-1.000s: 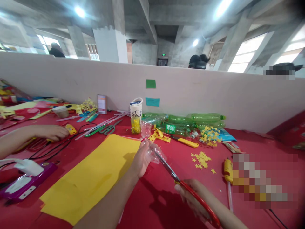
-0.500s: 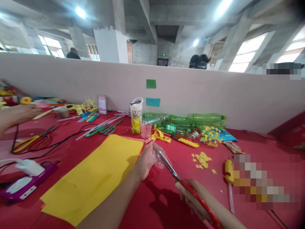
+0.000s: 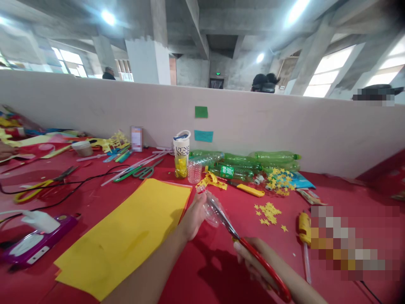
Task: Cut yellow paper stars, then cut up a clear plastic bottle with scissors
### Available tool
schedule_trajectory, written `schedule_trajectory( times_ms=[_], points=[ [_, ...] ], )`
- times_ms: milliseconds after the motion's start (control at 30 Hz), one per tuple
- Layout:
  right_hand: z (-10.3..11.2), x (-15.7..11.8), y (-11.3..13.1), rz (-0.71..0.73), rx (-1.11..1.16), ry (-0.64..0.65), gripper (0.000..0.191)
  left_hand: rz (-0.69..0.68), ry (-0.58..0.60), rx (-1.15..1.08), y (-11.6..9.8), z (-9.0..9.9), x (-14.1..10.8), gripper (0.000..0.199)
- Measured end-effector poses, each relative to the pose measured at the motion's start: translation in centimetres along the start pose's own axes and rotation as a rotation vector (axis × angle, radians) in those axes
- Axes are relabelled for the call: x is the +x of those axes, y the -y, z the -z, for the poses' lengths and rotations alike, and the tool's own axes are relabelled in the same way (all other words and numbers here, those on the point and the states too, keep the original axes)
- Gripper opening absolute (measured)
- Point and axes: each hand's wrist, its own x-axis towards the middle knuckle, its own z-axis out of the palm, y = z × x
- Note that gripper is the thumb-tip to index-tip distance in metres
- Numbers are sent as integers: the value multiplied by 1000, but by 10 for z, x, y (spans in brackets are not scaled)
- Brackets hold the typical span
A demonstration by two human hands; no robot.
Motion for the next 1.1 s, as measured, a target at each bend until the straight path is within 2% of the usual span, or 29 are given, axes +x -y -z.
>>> schedule_trajectory(
  times_ms=[167,467,633,800,1100],
  points=[
    [0,2,-7,16,6,8,54,4,19,39,7,-1,-1,31],
    [-4,-4,6,-36,-6,-46,54,-15,49,34,5,-1,-1,28],
    [-3,0,-2,-1,85,-17,55,9,-13,51,7,2,0,37],
    [0,4,-8,11,64,11,57,9,-26,29,8,3,1,37],
    [0,-3,5,-56,12,-25,56,18,-21,71,12,11,1,36]
  ],
)
